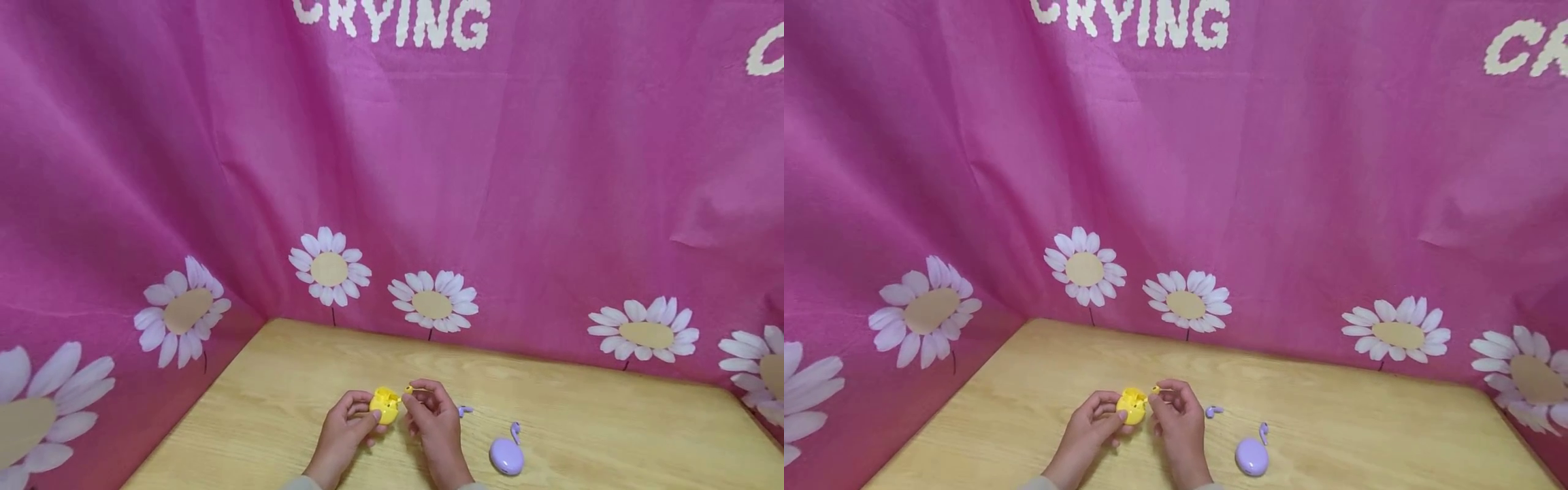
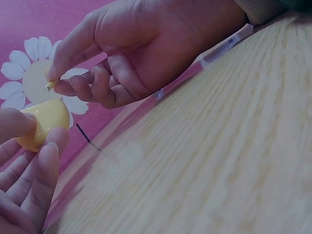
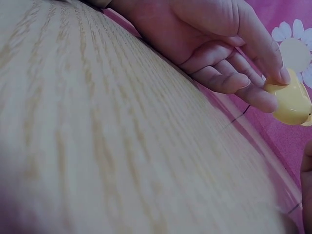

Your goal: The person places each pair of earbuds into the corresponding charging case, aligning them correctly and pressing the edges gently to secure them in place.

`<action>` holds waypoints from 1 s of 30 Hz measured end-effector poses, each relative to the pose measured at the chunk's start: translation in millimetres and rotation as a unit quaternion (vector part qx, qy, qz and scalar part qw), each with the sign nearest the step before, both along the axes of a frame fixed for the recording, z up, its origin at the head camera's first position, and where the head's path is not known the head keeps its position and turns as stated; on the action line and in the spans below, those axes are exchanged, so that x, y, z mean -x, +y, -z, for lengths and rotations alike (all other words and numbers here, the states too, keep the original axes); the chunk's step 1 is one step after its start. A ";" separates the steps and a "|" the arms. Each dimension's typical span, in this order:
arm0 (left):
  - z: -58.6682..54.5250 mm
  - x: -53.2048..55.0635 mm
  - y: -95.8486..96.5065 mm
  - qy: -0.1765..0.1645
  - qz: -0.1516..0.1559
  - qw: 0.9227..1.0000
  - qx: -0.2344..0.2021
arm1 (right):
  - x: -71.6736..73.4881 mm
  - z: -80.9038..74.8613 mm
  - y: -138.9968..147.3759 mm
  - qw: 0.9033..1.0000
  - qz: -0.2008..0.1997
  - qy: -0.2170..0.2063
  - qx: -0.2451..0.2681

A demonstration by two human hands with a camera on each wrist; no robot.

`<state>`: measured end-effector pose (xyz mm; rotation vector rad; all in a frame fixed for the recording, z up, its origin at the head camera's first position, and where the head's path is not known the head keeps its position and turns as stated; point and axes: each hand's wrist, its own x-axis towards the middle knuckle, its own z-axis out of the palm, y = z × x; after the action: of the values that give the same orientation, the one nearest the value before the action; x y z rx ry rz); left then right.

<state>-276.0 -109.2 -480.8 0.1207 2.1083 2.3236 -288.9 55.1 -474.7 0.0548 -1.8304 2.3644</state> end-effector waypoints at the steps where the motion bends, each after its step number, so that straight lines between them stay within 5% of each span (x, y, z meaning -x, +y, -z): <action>1: 1.0 -1.2 -0.3 -0.002 0.003 1.000 0.000 | -1.7 0.7 -0.3 1.000 0.000 0.002 -0.003; 30: 3.0 -3.4 1.0 0.012 0.003 1.000 0.013 | -2.3 4.2 -4.1 0.997 -0.005 0.033 -0.072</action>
<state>-272.6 -108.2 -483.8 0.1560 2.1448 2.3034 -286.6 51.0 -478.8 0.1574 -1.9710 2.2043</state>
